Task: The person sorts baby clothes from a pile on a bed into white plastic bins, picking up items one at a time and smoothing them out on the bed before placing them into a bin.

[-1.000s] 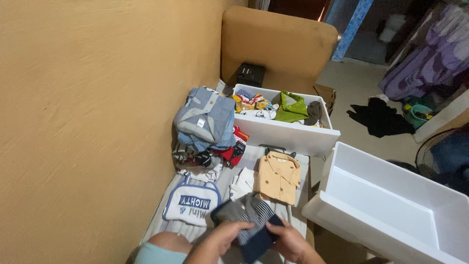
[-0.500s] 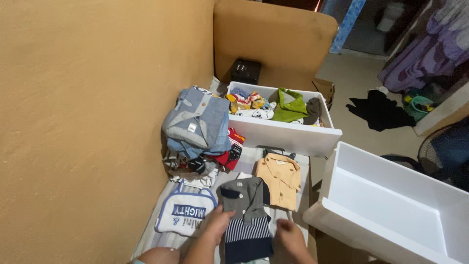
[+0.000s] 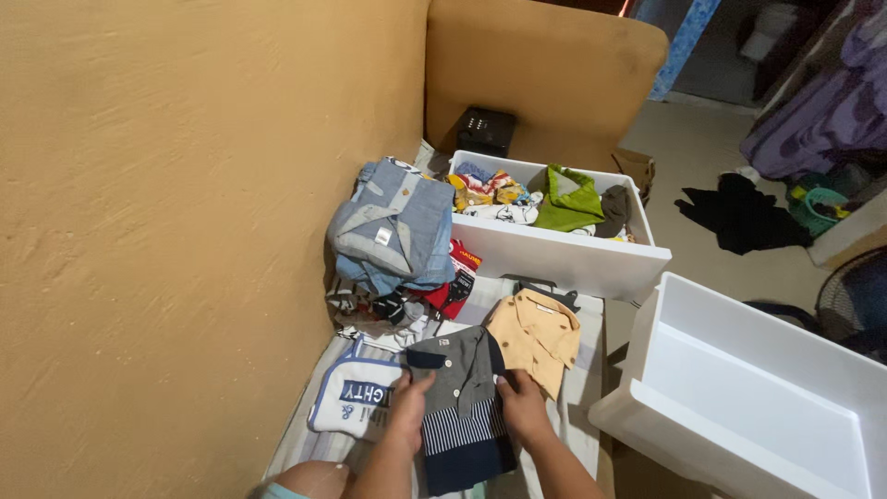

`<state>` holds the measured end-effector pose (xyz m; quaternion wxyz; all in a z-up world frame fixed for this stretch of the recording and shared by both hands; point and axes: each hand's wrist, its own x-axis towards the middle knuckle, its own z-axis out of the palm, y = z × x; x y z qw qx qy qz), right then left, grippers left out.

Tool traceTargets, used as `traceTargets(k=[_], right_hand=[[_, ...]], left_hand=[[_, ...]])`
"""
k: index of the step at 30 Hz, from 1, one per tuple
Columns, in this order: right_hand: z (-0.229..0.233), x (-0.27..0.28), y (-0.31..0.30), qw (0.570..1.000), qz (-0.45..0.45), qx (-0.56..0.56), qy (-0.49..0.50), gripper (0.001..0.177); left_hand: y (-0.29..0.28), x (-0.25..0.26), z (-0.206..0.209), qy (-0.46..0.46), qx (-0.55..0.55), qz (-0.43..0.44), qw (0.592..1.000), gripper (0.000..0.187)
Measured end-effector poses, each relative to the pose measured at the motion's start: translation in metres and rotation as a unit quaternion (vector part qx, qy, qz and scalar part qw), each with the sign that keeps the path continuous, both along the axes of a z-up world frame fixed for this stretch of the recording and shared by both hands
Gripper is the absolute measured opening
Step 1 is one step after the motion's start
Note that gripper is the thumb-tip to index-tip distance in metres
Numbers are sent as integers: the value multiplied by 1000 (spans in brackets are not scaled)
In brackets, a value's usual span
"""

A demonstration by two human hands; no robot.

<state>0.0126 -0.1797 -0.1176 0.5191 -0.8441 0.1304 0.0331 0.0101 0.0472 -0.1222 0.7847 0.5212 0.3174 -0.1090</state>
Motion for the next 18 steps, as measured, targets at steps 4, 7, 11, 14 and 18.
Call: traceTargets(k=[4, 7, 11, 14, 18], right_hand=[[8, 17, -22, 998, -22, 48, -17, 50], [17, 17, -37, 946, -89, -311, 33, 47], [37, -11, -34, 924, -164, -303, 165, 69], [43, -33, -15, 952, -162, -201, 165, 39], [53, -55, 30, 973, -134, -190, 3, 27]], left_hand=[[-7, 3, -2, -49, -1, -29, 998, 78], [-2, 24, -9, -61, -40, -71, 995, 71], [7, 40, -44, -38, 22, -99, 994, 54], [0, 45, -59, -80, 34, -89, 992, 51], [4, 54, -50, -63, 86, -51, 993, 57]])
